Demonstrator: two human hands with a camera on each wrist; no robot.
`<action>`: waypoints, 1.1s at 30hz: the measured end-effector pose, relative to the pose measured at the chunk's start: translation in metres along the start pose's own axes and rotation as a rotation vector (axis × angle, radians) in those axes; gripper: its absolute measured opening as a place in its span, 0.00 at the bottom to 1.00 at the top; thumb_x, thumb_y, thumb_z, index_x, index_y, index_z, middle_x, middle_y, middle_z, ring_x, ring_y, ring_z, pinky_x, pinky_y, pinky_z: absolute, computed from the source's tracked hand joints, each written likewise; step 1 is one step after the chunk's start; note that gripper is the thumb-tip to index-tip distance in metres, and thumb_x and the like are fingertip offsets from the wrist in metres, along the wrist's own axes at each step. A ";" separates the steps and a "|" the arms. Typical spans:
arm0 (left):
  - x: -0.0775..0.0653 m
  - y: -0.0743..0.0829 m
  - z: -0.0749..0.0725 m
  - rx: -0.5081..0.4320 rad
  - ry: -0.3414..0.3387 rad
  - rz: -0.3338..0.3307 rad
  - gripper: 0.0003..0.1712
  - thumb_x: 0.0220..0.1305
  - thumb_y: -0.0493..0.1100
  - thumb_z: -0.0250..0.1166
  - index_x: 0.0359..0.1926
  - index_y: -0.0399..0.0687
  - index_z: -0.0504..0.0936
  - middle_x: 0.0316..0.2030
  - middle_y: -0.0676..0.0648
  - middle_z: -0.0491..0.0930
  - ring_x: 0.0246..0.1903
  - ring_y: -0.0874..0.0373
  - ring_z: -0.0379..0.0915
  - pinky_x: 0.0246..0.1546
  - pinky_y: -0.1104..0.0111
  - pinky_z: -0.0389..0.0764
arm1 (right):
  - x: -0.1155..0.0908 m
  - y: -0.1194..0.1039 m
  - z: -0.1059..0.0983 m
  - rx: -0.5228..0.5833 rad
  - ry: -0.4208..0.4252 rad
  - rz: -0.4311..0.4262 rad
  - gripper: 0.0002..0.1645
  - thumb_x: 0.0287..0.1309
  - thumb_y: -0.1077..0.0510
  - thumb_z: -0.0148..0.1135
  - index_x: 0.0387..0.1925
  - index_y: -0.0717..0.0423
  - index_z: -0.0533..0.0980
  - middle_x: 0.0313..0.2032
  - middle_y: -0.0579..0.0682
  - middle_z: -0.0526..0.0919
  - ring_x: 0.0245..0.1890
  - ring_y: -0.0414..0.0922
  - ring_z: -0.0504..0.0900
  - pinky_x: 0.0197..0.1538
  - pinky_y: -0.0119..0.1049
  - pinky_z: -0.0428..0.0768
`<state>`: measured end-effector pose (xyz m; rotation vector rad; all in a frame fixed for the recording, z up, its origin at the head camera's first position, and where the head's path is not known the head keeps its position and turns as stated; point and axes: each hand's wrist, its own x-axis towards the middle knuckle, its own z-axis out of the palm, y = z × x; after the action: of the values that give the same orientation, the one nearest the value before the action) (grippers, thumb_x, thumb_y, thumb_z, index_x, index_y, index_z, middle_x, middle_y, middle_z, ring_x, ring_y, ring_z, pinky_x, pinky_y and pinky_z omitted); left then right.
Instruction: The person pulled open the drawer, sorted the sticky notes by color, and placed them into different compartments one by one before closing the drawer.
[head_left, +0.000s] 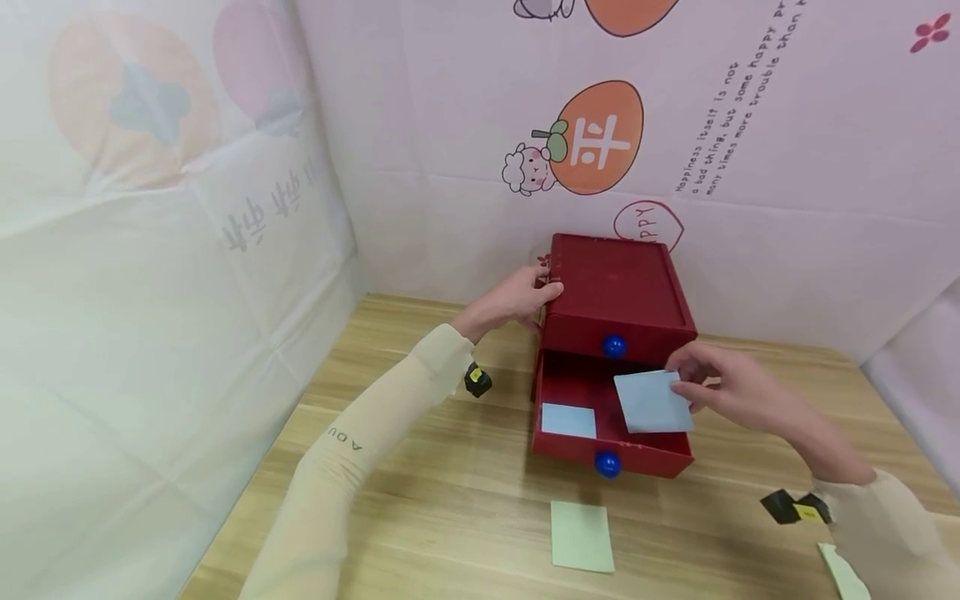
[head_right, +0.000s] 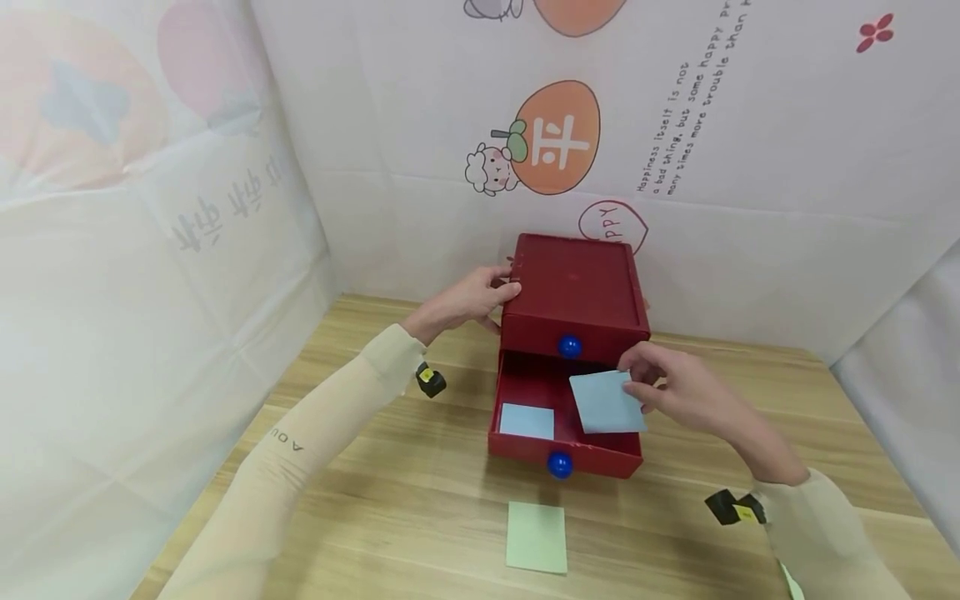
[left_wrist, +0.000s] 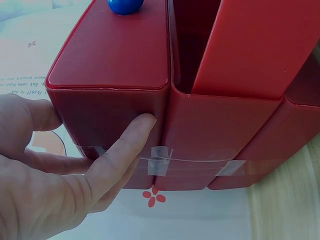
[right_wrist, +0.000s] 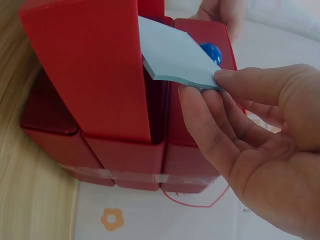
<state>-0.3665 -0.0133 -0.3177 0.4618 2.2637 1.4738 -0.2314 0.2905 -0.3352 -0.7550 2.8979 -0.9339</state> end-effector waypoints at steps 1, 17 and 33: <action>0.000 0.000 0.000 -0.001 -0.001 0.000 0.36 0.75 0.49 0.53 0.76 0.44 0.51 0.64 0.38 0.70 0.52 0.47 0.79 0.47 0.48 0.85 | 0.001 -0.001 0.001 -0.003 -0.005 0.005 0.15 0.56 0.64 0.68 0.45 0.55 0.76 0.34 0.49 0.81 0.31 0.36 0.80 0.29 0.28 0.85; -0.004 0.003 0.002 0.007 -0.006 0.028 0.32 0.75 0.48 0.52 0.74 0.42 0.57 0.60 0.37 0.74 0.51 0.46 0.79 0.45 0.48 0.85 | 0.015 -0.007 0.018 -0.009 -0.121 0.166 0.16 0.56 0.61 0.69 0.45 0.61 0.77 0.35 0.52 0.81 0.29 0.40 0.81 0.30 0.30 0.85; -0.003 0.000 0.001 0.010 -0.002 0.025 0.32 0.75 0.48 0.52 0.74 0.44 0.57 0.60 0.38 0.74 0.52 0.47 0.78 0.45 0.51 0.86 | 0.013 -0.006 0.014 -0.061 -0.077 0.147 0.11 0.60 0.60 0.66 0.42 0.61 0.78 0.33 0.53 0.83 0.24 0.38 0.81 0.29 0.29 0.84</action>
<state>-0.3636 -0.0134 -0.3177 0.4959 2.2730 1.4741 -0.2386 0.2727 -0.3418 -0.5578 2.8794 -0.7875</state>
